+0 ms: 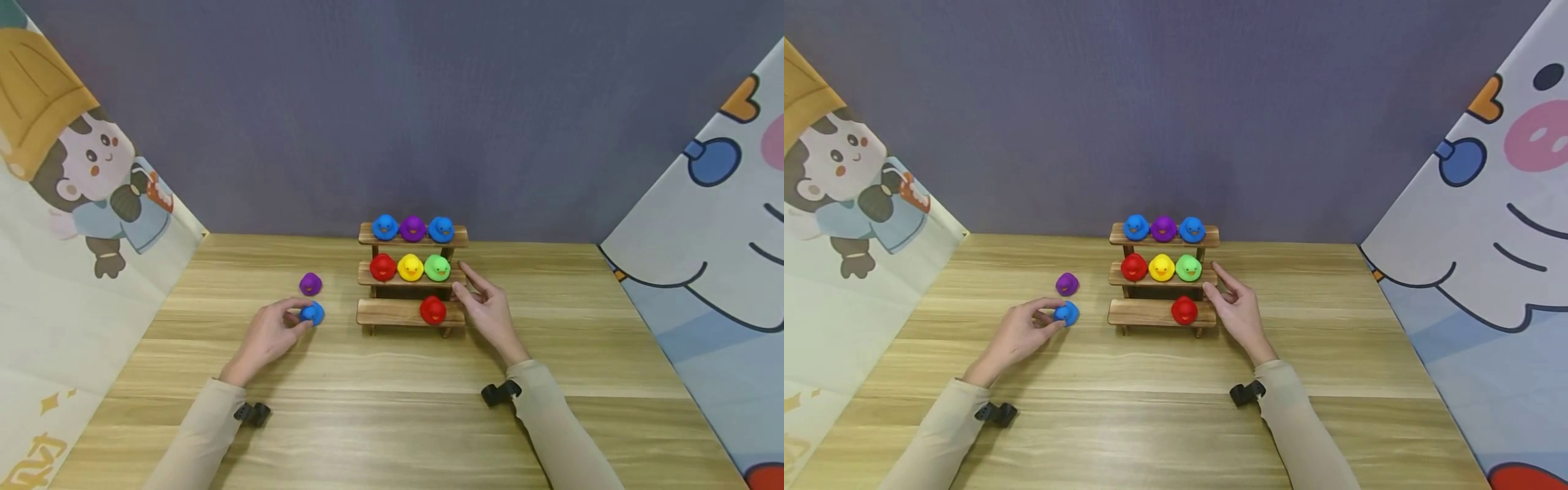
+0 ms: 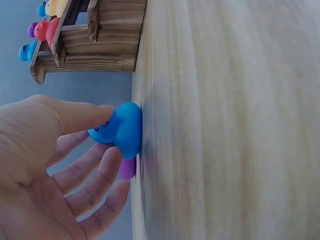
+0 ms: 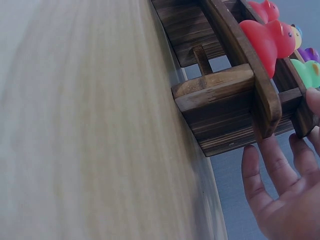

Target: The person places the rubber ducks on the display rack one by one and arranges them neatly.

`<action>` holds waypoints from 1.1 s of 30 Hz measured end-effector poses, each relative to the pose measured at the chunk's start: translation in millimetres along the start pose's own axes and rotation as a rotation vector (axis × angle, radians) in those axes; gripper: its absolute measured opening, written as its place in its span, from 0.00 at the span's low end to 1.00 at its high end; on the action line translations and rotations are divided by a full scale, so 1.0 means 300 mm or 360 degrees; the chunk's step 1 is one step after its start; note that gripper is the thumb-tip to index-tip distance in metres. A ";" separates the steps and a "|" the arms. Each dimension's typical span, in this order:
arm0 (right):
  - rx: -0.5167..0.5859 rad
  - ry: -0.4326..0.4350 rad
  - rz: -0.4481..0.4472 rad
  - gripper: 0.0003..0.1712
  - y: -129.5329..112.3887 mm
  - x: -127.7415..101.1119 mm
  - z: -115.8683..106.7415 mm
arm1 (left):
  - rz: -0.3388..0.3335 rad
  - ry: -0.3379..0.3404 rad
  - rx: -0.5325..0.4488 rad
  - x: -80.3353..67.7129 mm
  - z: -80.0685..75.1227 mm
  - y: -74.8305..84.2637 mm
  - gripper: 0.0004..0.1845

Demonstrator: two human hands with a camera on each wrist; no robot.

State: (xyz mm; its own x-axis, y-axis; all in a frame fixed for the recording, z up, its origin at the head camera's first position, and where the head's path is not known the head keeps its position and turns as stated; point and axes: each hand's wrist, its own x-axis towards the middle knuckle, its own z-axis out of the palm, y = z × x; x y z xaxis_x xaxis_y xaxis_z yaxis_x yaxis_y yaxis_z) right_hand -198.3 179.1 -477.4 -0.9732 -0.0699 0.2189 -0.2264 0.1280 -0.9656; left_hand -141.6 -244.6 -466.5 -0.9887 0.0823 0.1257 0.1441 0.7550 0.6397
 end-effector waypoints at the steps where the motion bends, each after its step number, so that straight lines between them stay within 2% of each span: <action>1: 0.0001 -0.0001 -0.0001 0.32 -0.001 0.000 0.000 | -0.0001 0.0001 -0.0001 -0.001 -0.001 0.000 0.22; 18: -0.0017 0.0001 0.0008 0.32 0.005 -0.003 -0.002 | 0.0027 0.0029 -0.0027 -0.002 -0.007 0.001 0.21; 33: -0.0014 0.0001 0.0012 0.32 0.003 0.000 -0.001 | 0.0065 0.0029 -0.0058 -0.009 -0.026 0.057 0.22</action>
State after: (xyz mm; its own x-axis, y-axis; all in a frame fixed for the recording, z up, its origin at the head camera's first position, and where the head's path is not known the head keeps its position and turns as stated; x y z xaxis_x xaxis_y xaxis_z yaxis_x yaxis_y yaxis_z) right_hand -198.6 179.6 -478.4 -0.9749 -0.0685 0.2119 -0.2196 0.1375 -0.9658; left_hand -136.2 -237.0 -450.1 -0.9811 0.1002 0.1658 0.1859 0.7273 0.6607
